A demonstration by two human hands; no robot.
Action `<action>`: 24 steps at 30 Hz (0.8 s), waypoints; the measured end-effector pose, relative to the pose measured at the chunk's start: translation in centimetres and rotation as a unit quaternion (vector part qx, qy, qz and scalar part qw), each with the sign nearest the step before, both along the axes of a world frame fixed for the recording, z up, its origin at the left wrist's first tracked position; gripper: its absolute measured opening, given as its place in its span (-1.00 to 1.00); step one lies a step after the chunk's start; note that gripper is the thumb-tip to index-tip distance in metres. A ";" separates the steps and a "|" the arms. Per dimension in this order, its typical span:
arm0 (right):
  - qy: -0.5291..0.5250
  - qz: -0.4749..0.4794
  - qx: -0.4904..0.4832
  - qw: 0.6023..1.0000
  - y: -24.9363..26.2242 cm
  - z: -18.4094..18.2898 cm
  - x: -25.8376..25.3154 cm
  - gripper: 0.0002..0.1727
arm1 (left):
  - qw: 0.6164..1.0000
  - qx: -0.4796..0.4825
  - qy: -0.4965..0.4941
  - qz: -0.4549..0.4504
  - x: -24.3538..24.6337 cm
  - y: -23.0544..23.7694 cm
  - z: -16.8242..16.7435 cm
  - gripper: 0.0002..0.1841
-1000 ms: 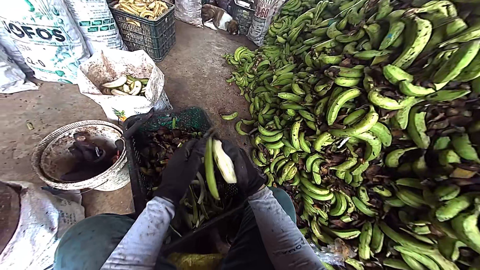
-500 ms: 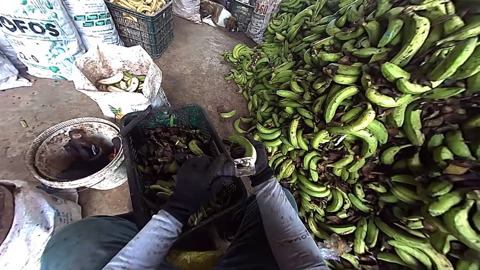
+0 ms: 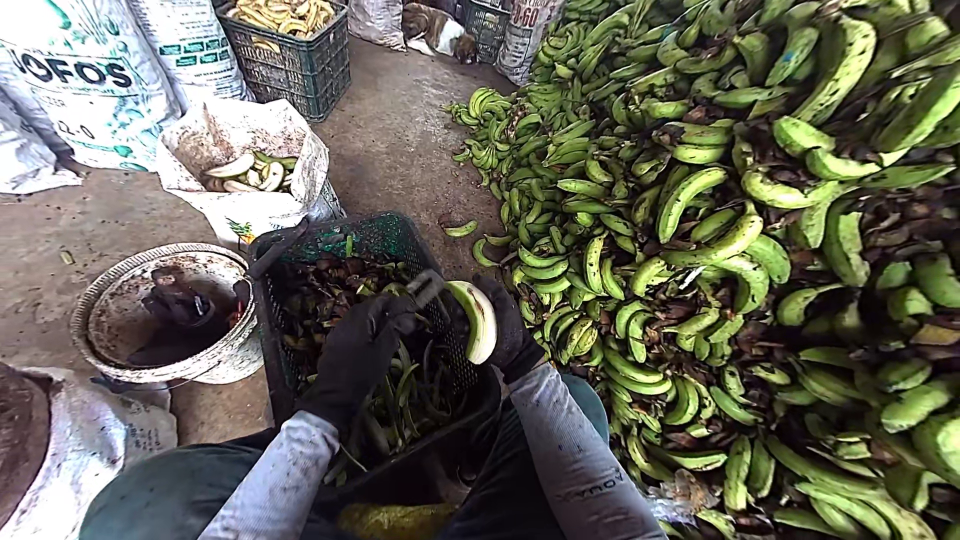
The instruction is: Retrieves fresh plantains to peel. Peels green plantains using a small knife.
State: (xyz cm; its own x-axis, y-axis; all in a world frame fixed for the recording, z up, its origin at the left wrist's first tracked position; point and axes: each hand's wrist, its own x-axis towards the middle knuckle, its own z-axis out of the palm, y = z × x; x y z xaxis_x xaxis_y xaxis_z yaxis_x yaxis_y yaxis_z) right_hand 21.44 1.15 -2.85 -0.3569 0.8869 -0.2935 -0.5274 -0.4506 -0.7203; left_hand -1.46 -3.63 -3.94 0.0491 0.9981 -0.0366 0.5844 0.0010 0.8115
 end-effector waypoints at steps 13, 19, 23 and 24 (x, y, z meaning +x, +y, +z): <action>0.038 0.062 0.020 0.997 0.1 -0.7 0.6 -0.33 | 0.994 -0.053 -0.064 0.074 -0.7 0.0 0.6 -0.48; 0.093 0.021 -0.026 0.995 0.6 -0.3 2.2 -0.49 | 0.993 0.063 0.022 -0.099 0.7 -1.9 0.4 -0.32; 0.067 0.029 0.002 0.997 0.6 -1.0 2.3 -0.47 | 0.965 0.184 0.084 -0.164 3.3 -3.2 0.0 -0.33; 0.044 0.034 0.016 0.998 0.5 -1.0 2.1 -0.47 | 0.967 0.177 0.088 -0.160 3.8 -3.3 -0.1 -0.33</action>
